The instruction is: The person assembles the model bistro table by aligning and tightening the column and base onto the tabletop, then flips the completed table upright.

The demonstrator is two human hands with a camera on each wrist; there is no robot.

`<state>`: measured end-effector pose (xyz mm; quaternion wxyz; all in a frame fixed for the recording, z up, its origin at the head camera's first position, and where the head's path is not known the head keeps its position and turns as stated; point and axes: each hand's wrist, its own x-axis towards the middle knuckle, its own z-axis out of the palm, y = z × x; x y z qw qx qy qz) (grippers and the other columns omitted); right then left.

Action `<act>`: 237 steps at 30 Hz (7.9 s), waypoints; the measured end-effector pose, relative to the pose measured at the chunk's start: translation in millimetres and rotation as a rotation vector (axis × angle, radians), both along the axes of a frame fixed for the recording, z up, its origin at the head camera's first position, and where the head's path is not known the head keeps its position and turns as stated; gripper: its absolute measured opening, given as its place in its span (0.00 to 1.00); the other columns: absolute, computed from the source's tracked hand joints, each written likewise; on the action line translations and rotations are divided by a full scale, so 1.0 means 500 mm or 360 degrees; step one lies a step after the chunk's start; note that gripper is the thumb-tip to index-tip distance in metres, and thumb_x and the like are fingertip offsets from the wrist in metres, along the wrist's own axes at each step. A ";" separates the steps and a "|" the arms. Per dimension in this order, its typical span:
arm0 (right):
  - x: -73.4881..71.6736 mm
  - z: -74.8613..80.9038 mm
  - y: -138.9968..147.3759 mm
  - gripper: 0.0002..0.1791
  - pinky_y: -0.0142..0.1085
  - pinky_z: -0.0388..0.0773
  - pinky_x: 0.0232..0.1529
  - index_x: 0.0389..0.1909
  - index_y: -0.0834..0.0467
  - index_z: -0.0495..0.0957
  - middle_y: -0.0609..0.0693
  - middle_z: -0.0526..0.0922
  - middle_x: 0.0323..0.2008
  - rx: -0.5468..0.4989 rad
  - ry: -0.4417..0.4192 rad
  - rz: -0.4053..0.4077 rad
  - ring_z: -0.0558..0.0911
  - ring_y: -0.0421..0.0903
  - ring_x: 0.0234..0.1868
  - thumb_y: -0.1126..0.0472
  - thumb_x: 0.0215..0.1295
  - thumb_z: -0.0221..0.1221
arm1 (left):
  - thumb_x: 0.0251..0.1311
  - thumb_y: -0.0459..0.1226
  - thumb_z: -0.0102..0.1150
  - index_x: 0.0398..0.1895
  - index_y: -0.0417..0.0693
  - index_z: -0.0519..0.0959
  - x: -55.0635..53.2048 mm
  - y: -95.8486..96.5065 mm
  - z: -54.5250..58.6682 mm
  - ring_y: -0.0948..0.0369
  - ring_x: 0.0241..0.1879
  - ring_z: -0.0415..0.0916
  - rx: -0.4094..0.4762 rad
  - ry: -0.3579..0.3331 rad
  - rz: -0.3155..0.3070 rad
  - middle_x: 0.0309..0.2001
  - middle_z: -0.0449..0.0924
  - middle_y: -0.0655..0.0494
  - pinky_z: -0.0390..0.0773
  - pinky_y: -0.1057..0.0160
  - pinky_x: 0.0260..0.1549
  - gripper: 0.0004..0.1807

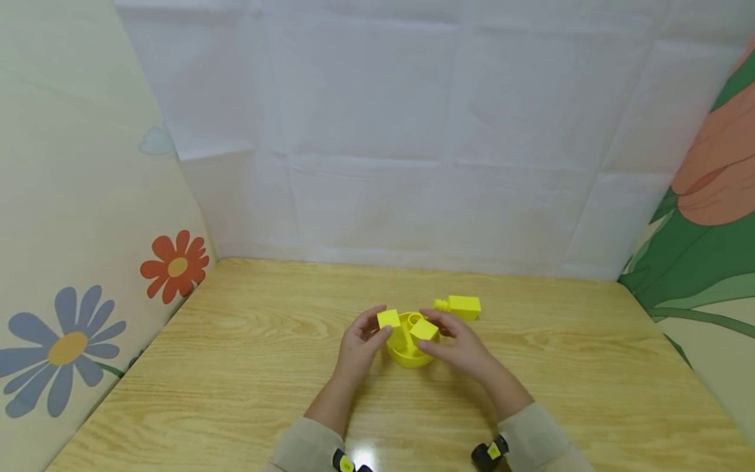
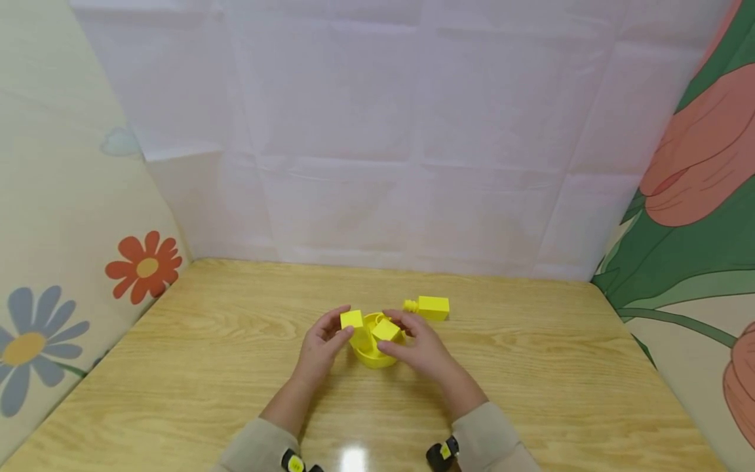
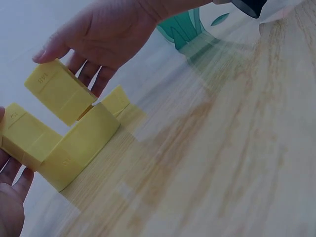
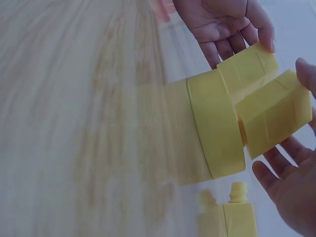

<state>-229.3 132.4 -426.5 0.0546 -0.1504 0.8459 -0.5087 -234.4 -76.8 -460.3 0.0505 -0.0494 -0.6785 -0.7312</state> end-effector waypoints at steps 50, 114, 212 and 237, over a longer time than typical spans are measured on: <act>-0.039 -0.009 -0.014 0.28 0.44 0.78 0.52 0.64 0.54 0.68 0.57 0.78 0.58 -0.0009 -0.0059 -0.0226 0.77 0.49 0.51 0.53 0.65 0.63 | 0.62 0.29 0.59 0.62 0.35 0.72 0.000 0.006 0.007 0.60 0.51 0.75 -0.0069 0.0003 0.0024 0.57 0.77 0.38 0.75 0.74 0.51 0.24; 0.009 -0.028 0.052 0.24 0.29 0.78 0.45 0.55 0.67 0.72 0.63 0.81 0.47 -0.0302 0.0017 -0.0178 0.81 0.44 0.44 0.68 0.59 0.66 | 0.63 0.33 0.60 0.63 0.38 0.73 -0.002 0.004 0.004 0.61 0.52 0.74 -0.0112 -0.0008 0.0018 0.56 0.77 0.42 0.74 0.74 0.51 0.24; -0.022 -0.028 0.078 0.23 0.53 0.69 0.65 0.64 0.62 0.68 0.62 0.69 0.67 -0.0337 0.0011 -0.0496 0.70 0.59 0.66 0.60 0.71 0.55 | 0.57 0.29 0.64 0.54 0.33 0.73 0.072 0.076 0.011 0.49 0.57 0.72 -0.0216 0.0433 0.0213 0.55 0.75 0.38 0.72 0.62 0.61 0.21; -0.106 -0.061 0.138 0.38 0.61 0.52 0.73 0.73 0.65 0.55 0.69 0.58 0.72 0.0271 0.0041 -0.0515 0.56 0.67 0.73 0.57 0.67 0.59 | 0.60 0.39 0.66 0.57 0.40 0.76 0.059 0.079 0.007 0.44 0.64 0.69 -0.0260 0.0037 -0.0066 0.58 0.77 0.42 0.67 0.46 0.67 0.23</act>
